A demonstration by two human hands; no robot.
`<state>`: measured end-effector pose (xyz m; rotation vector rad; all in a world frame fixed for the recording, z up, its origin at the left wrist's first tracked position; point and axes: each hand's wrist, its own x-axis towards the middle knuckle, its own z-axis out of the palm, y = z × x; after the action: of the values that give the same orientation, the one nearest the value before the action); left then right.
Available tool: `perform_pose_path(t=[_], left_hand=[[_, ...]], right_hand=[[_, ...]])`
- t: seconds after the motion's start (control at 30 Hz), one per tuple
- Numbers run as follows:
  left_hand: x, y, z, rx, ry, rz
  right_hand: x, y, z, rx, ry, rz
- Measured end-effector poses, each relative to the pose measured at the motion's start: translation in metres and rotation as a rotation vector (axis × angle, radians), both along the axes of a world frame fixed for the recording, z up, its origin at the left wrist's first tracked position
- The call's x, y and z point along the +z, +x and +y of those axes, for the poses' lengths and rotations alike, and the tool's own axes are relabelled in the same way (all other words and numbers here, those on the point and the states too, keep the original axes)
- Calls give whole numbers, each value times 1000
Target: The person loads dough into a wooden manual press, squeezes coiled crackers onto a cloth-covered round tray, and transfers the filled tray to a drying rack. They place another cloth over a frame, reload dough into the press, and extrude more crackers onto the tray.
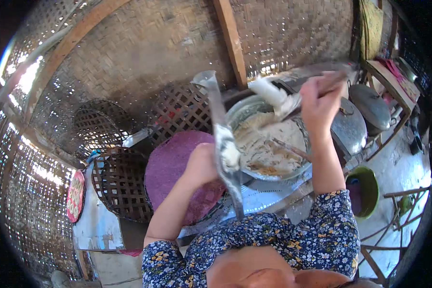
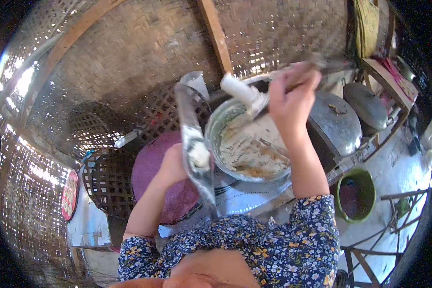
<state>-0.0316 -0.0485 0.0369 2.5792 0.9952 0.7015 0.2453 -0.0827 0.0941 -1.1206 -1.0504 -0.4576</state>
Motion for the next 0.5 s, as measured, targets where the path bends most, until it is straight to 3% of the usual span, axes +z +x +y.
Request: perform_pose_path(t=[0.03,0.07,0.13,0.23,0.3,0.33,0.4,0.47,0.5], left_hand=[[-4,-6,9,-30,-200,-92],[-4,-7,15,-57,-400,-183],[-3,5,9,-194,-838,-810],[-6,8,25,-421,-761,-1119],[5,9,9,-588,-445,-1209],[4,7,6,-567,-425,-1342],[3,-18,10,-519,-446,-1388],[0,-44,6,-432,-421,-1412],[0,-55,5,-421,-394,-1393]], right_hand=[[6,-7,-9,285,189,210],[6,-12,-13,361,279,327],[3,-22,-18,511,465,560],[-30,-49,-22,773,306,794],[-52,-68,-24,1093,209,820],[-75,-61,-14,1308,132,670],[-122,-30,-2,986,-437,124],[-155,0,3,280,-1088,-430],[-168,10,1,124,-1348,-474]])
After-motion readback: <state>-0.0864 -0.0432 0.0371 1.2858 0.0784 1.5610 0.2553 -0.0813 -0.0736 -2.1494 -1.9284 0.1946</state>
